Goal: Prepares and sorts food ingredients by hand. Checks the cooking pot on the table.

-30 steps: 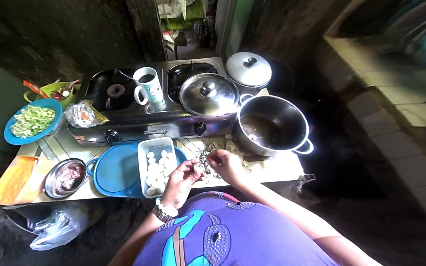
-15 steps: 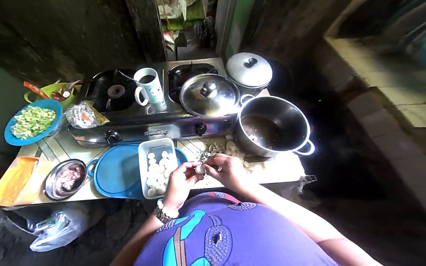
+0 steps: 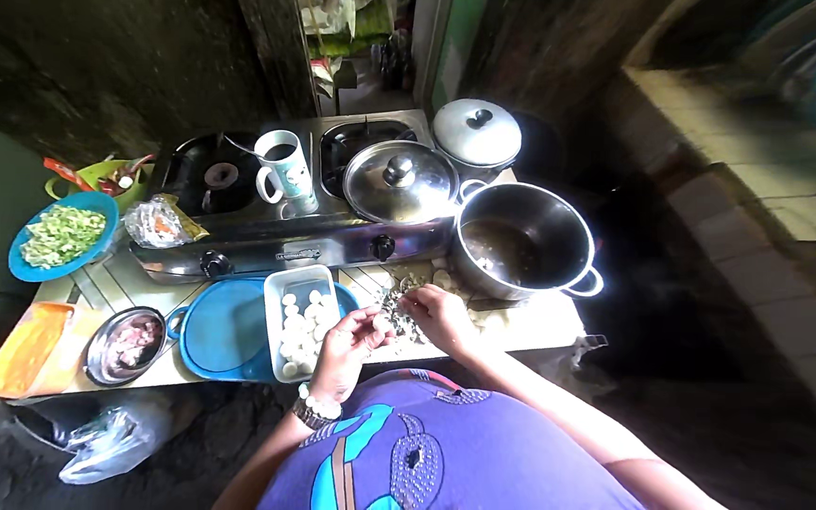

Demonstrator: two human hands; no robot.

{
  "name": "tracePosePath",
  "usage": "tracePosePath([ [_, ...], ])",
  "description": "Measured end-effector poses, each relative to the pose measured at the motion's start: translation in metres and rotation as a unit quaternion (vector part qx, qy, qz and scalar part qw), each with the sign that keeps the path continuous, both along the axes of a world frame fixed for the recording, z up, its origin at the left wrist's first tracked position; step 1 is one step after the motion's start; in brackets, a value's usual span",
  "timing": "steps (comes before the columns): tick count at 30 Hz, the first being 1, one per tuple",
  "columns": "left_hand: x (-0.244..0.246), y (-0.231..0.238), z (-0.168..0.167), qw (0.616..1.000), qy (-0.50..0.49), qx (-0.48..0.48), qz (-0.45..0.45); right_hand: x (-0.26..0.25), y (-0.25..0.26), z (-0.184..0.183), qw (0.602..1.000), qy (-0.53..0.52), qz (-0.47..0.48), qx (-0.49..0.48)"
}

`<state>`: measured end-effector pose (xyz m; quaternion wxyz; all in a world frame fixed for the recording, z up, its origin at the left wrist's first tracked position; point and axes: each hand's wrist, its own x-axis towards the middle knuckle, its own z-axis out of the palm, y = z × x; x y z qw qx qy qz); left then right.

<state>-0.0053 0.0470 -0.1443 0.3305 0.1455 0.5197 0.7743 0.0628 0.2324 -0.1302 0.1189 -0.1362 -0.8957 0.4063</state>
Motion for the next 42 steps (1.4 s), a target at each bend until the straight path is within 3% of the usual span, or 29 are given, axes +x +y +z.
tracePosePath([
  [2, 0.0, 0.001, -0.001, 1.0, -0.002, 0.001, 0.003, 0.0, 0.002, -0.004, 1.0, -0.017, 0.009, -0.011],
  [5, 0.0, 0.002, -0.002, 1.0, 0.012, -0.01, 0.012, 0.005, -0.005, -0.006, 0.995, 0.085, 0.029, -0.038],
  [9, 0.002, 0.004, -0.004, 0.999, 0.032, -0.03, 0.014, 0.008, -0.01, -0.006, 0.985, 0.139, 0.076, -0.062],
  [16, 0.007, 0.003, -0.005, 0.996, 0.057, -0.063, 0.017, 0.01, -0.02, -0.007, 0.99, 0.129, 0.054, -0.023],
  [25, 0.008, 0.0, -0.002, 0.998, -0.002, -0.057, -0.004, 0.004, -0.015, -0.013, 0.994, 0.104, -0.008, -0.014],
  [30, 0.008, 0.0, -0.003, 0.999, -0.01, -0.032, 0.008, 0.001, 0.003, -0.01, 0.999, -0.03, 0.004, -0.028],
  [35, 0.01, 0.006, -0.002, 0.998, 0.0, -0.03, 0.05, 0.007, -0.008, -0.01, 0.991, 0.092, 0.058, -0.084],
  [42, 0.015, 0.009, 0.003, 0.993, 0.069, -0.043, 0.082, 0.012, -0.018, 0.0, 0.987, 0.088, 0.04, -0.128],
])
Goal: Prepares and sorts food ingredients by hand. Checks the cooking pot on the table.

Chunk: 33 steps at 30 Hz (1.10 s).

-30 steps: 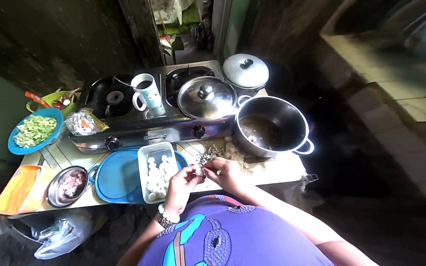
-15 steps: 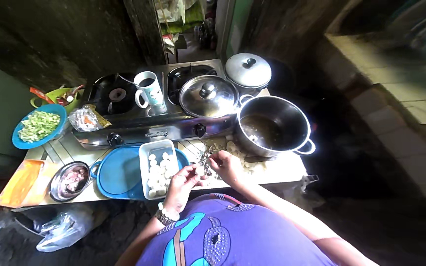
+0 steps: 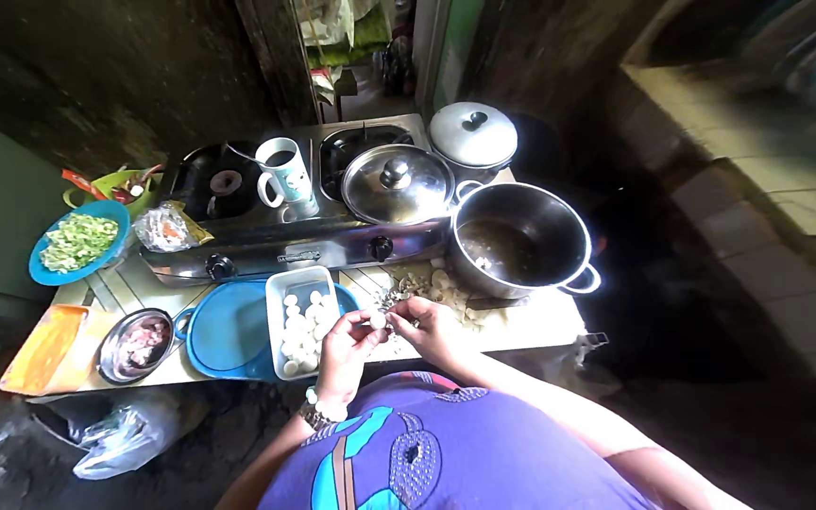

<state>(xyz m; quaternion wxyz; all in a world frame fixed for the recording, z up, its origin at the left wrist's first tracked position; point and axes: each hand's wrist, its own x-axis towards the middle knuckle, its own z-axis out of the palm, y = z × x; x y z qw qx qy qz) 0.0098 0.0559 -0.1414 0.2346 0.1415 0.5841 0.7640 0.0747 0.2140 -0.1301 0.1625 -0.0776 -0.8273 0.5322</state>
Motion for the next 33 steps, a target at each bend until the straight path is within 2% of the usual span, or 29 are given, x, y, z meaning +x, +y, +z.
tracePosePath([
  [7, 0.005, 0.002, 0.0, 1.0, -0.022, 0.01, 0.001, 0.001, -0.006, 0.001, 1.0, -0.009, -0.021, 0.019],
  [17, 0.005, -0.003, 0.001, 0.984, -0.148, 0.072, -0.062, 0.001, 0.004, -0.002, 0.998, -0.014, -0.055, 0.007],
  [19, 0.003, -0.003, 0.001, 0.981, -0.161, 0.084, -0.068, -0.001, 0.011, -0.005, 0.997, -0.021, -0.063, 0.036],
  [22, 0.0, -0.002, -0.002, 0.976, -0.169, 0.116, -0.068, -0.006, 0.023, -0.009, 0.988, -0.099, -0.037, 0.117],
  [24, 0.0, -0.002, -0.004, 0.978, -0.159, 0.117, -0.059, -0.006, 0.026, -0.009, 0.983, -0.143, -0.007, 0.115],
  [28, 0.002, 0.002, -0.005, 0.994, -0.09, 0.059, -0.029, 0.001, 0.014, -0.007, 0.998, 0.0, 0.012, 0.062],
  [30, 0.002, 0.003, -0.007, 0.996, -0.067, 0.048, -0.024, 0.002, 0.01, -0.005, 0.998, 0.03, 0.039, 0.029],
  [33, 0.001, 0.001, -0.008, 0.997, -0.053, 0.041, -0.027, 0.003, 0.008, -0.004, 0.998, 0.049, 0.036, 0.034],
])
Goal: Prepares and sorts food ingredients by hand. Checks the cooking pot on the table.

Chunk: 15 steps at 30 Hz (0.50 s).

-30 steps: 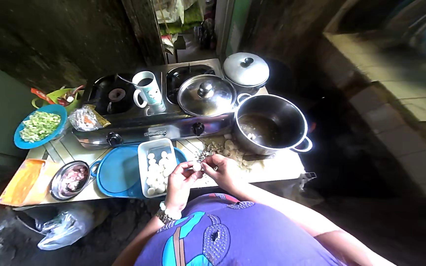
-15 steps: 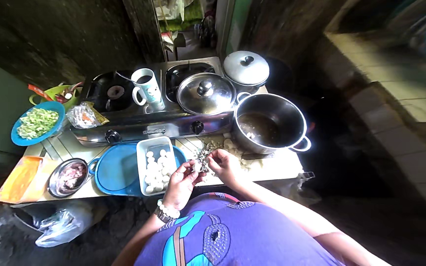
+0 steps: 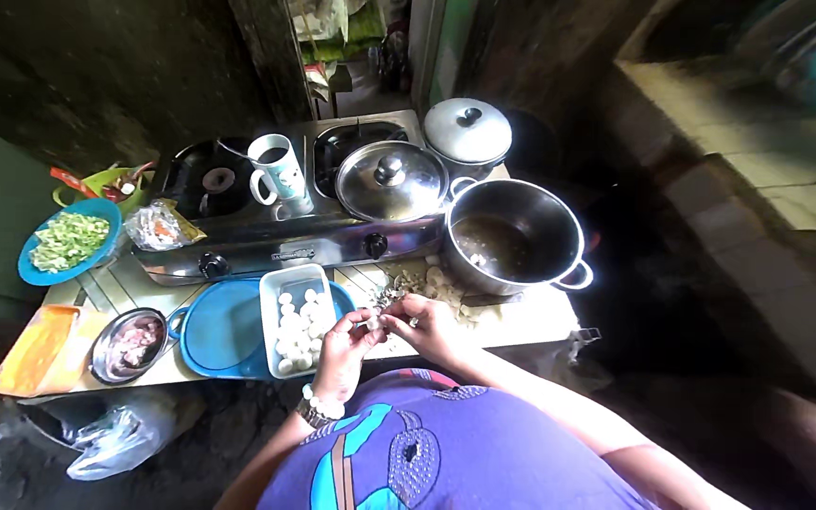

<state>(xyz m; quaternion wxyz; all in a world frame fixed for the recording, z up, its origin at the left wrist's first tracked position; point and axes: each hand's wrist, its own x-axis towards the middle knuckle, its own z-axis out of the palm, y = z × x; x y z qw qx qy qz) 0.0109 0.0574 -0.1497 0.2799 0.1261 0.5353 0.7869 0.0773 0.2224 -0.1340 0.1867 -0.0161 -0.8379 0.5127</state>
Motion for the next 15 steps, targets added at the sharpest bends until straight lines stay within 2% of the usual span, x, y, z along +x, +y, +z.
tracePosePath([
  [5, 0.0, -0.004, 0.002, 0.999, -0.013, 0.008, -0.03, 0.0, -0.002, 0.003, 0.999, -0.015, -0.04, 0.012],
  [10, -0.004, -0.008, 0.008, 0.998, -0.044, 0.008, -0.051, -0.001, 0.008, 0.003, 0.995, -0.047, -0.083, -0.017],
  [13, -0.006, -0.009, 0.006, 0.998, -0.044, 0.022, -0.043, -0.003, 0.017, -0.002, 0.989, -0.046, -0.128, 0.065],
  [15, -0.006, -0.008, 0.005, 0.999, -0.038, 0.022, -0.031, -0.005, 0.025, -0.005, 0.98, -0.105, -0.122, 0.116],
])
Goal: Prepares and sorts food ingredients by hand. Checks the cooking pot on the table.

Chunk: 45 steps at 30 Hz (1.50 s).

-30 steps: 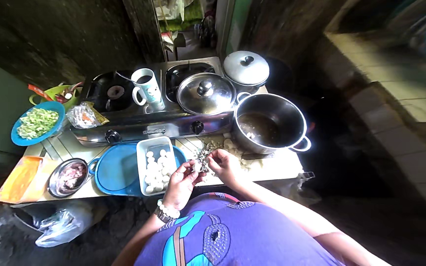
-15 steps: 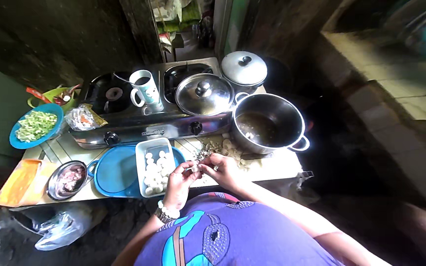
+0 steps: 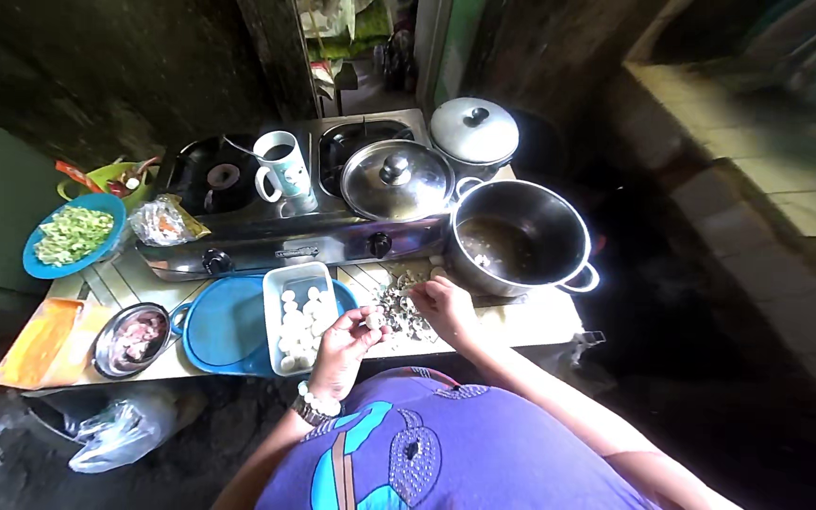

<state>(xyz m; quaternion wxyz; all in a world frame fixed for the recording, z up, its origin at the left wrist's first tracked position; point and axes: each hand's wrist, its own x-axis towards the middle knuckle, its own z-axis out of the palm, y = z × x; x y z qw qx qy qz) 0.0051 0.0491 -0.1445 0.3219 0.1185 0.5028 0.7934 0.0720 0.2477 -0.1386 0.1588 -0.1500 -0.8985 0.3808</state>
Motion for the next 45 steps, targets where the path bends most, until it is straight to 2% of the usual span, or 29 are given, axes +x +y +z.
tracePosePath([
  [2, 0.001, 0.002, -0.001, 1.0, 0.014, -0.016, 0.014, -0.001, 0.003, -0.001, 0.998, -0.057, 0.013, -0.025],
  [6, 0.003, 0.006, -0.001, 0.995, 0.065, -0.066, 0.045, 0.004, -0.019, 0.001, 0.994, 0.064, 0.067, -0.063],
  [8, 0.006, 0.009, 0.0, 0.991, 0.088, -0.085, 0.055, 0.006, -0.028, 0.004, 0.986, 0.084, 0.104, -0.1],
  [21, 0.018, 0.004, 0.003, 0.986, 0.084, -0.126, 0.064, 0.012, -0.049, -0.003, 0.99, 0.09, 0.078, -0.072],
  [32, 0.014, -0.004, -0.001, 0.999, 0.017, -0.037, 0.008, 0.011, -0.032, -0.001, 0.994, 0.053, 0.033, -0.085],
  [39, 0.013, 0.0, -0.004, 0.998, 0.03, -0.03, 0.037, 0.014, -0.032, 0.006, 0.993, 0.089, 0.039, -0.063],
  [45, 0.007, -0.004, -0.006, 0.999, 0.037, -0.011, 0.028, 0.008, -0.012, 0.0, 0.998, 0.052, -0.016, -0.032],
])
